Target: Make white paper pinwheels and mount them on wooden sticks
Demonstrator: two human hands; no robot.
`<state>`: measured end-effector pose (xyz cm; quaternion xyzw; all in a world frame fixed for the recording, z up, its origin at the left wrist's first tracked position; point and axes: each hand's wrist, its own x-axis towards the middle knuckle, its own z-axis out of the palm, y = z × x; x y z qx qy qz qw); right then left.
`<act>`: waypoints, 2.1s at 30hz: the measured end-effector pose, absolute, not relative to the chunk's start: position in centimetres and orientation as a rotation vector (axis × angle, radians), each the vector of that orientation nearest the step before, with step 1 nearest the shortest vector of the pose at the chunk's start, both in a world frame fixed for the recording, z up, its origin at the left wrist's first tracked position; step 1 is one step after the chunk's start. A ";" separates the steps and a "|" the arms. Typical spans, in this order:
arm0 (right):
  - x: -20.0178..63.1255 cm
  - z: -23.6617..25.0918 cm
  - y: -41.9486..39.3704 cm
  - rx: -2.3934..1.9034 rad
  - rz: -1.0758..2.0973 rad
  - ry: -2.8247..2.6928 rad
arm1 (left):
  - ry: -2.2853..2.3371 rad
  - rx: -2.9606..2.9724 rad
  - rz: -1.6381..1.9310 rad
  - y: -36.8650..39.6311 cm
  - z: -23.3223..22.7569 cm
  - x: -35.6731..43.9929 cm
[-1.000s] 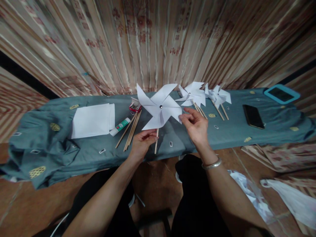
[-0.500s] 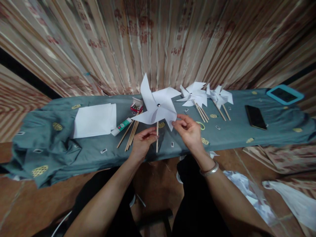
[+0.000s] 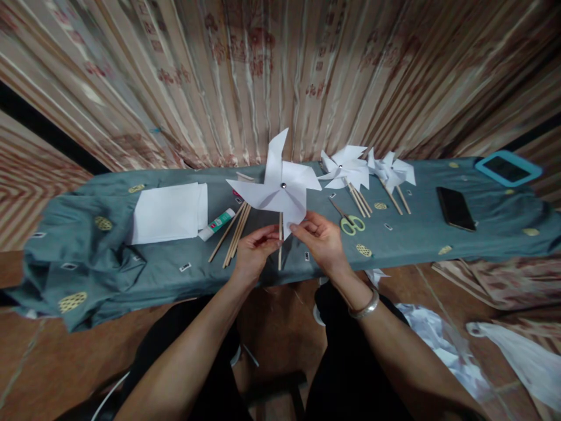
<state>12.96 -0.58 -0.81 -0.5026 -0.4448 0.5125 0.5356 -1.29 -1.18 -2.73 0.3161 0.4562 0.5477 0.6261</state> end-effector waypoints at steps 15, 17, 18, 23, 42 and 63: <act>14.8 -0.8 -0.4 -1.356 0.934 -1.228 | 1.070 0.782 1.252 -1.0 -2.9 -1.9; 16.8 -0.7 0.2 -1.431 0.780 -1.204 | 1.077 0.785 1.249 -1.0 -2.9 -2.0; 17.7 -0.7 0.6 -1.457 0.696 -1.179 | 1.075 0.786 1.237 -1.0 -2.9 -2.0; 19.7 -1.1 2.0 -1.344 0.541 -1.140 | 1.058 0.789 1.156 -1.6 -2.9 -1.6; 17.9 -1.2 1.2 -1.320 0.747 -1.057 | 1.076 0.743 1.202 -1.4 -3.0 -1.2; 15.2 -1.1 -0.1 -1.233 1.021 -1.018 | 1.054 0.707 1.252 -1.2 -3.1 -1.2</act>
